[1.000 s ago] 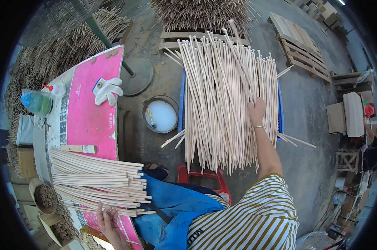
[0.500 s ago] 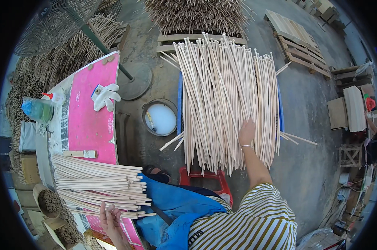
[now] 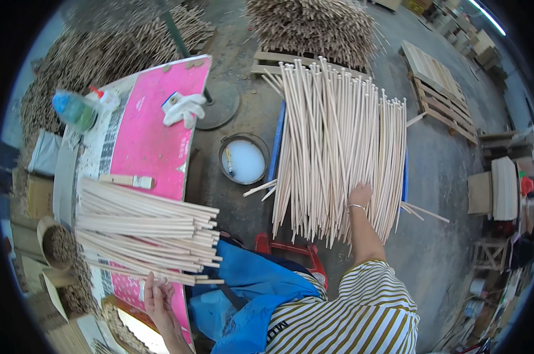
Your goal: Assembling wooden dowels with beads and glue.
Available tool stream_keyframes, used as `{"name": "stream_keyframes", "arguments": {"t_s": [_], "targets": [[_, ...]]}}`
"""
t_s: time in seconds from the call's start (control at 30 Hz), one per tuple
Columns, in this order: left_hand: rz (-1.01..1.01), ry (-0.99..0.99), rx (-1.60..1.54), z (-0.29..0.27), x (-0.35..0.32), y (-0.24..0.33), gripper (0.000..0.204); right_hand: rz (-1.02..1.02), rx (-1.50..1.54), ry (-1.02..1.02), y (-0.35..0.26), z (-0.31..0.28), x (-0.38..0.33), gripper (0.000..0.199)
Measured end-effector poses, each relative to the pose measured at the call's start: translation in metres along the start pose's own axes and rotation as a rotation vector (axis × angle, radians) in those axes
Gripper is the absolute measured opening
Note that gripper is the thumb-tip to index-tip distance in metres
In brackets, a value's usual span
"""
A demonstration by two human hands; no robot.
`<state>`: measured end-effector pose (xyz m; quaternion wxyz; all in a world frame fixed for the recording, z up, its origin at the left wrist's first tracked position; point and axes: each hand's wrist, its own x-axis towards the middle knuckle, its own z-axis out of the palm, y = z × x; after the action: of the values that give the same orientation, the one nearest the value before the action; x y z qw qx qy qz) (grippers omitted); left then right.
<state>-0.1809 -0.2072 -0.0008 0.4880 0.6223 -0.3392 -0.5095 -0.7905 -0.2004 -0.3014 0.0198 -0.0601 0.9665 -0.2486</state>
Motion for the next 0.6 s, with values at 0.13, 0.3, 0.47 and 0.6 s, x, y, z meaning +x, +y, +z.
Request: {"name": "stream_keyframes", "arguments": {"t_s": [0.13,0.3,0.47,0.6], "targets": [[0.009,-0.018,-0.080,-0.005,-0.011,-0.004,0.042,-0.254,-0.171,0.167,-0.022,-0.025,-0.025,0.057],[0.022,0.046,-0.149,-0.021,-0.040,-0.027,0.042,-0.627,0.911,-0.450,-0.164,-0.064,-0.141,0.039],[0.057,0.061,-0.180,-0.038,-0.056,-0.028,0.042,-1.470,0.873,-0.764,-0.240,-0.153,-0.349,0.039],[0.047,0.054,-0.173,-0.037,-0.069,-0.032,0.044,-1.623,0.428,-0.641,-0.225,-0.130,-0.428,0.049]]}}
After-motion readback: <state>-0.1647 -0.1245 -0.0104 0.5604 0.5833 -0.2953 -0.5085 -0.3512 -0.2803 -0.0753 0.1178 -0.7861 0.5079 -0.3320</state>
